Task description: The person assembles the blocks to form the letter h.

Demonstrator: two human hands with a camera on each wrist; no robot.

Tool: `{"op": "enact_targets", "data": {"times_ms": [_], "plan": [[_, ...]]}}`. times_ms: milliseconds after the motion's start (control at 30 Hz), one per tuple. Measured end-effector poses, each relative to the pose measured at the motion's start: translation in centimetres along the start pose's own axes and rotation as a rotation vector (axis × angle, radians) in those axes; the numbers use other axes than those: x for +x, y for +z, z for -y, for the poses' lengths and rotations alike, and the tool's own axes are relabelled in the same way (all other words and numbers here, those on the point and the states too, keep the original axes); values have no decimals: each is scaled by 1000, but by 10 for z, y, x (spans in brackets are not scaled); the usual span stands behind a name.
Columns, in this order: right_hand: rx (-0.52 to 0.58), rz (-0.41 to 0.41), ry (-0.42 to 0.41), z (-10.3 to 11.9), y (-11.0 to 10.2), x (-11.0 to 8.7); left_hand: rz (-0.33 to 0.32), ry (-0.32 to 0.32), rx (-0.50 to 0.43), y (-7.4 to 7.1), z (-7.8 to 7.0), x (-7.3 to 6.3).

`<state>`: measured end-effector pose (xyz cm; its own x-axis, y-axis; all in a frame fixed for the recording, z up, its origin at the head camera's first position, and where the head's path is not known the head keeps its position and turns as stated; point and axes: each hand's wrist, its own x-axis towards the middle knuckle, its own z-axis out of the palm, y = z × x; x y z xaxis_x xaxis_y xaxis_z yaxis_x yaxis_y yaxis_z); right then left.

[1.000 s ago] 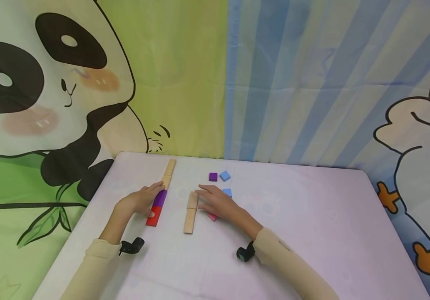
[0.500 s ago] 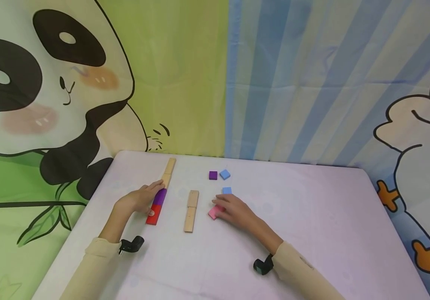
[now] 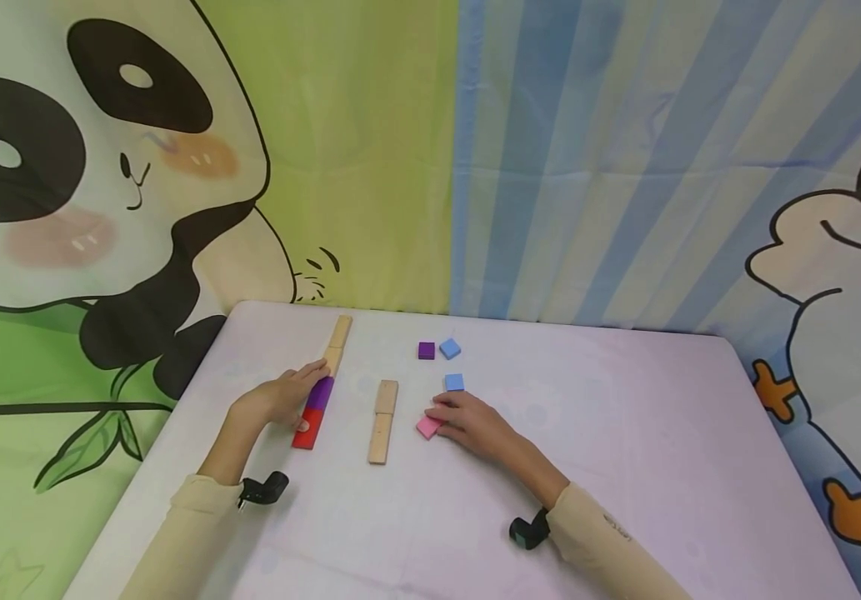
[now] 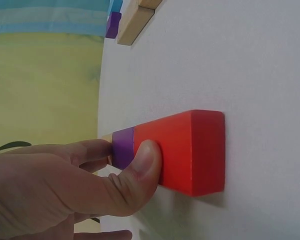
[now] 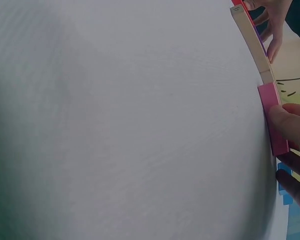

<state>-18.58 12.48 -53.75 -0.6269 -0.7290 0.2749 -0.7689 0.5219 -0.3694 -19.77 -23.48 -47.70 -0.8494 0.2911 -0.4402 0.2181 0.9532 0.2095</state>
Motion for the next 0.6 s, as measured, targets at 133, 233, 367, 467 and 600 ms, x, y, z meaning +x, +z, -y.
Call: {"op": "enact_targets", "data": {"times_ms": [133, 233, 367, 467, 600], "plan": [[-11, -10, -31, -2, 0, 1, 1, -2, 0, 1, 0, 1], [-13, -20, -47, -2, -1, 2, 2, -1, 2, 2, 1, 2], [-7, -10, -52, -2, -3, 2, -3, -2, 5, 2, 2, 2], [2, 8, -41, -1, -4, 3, -5, 0, 8, 2, 1, 2], [10, 15, -35, -1, -5, 3, -6, 2, 9, 1, 1, 1]]}}
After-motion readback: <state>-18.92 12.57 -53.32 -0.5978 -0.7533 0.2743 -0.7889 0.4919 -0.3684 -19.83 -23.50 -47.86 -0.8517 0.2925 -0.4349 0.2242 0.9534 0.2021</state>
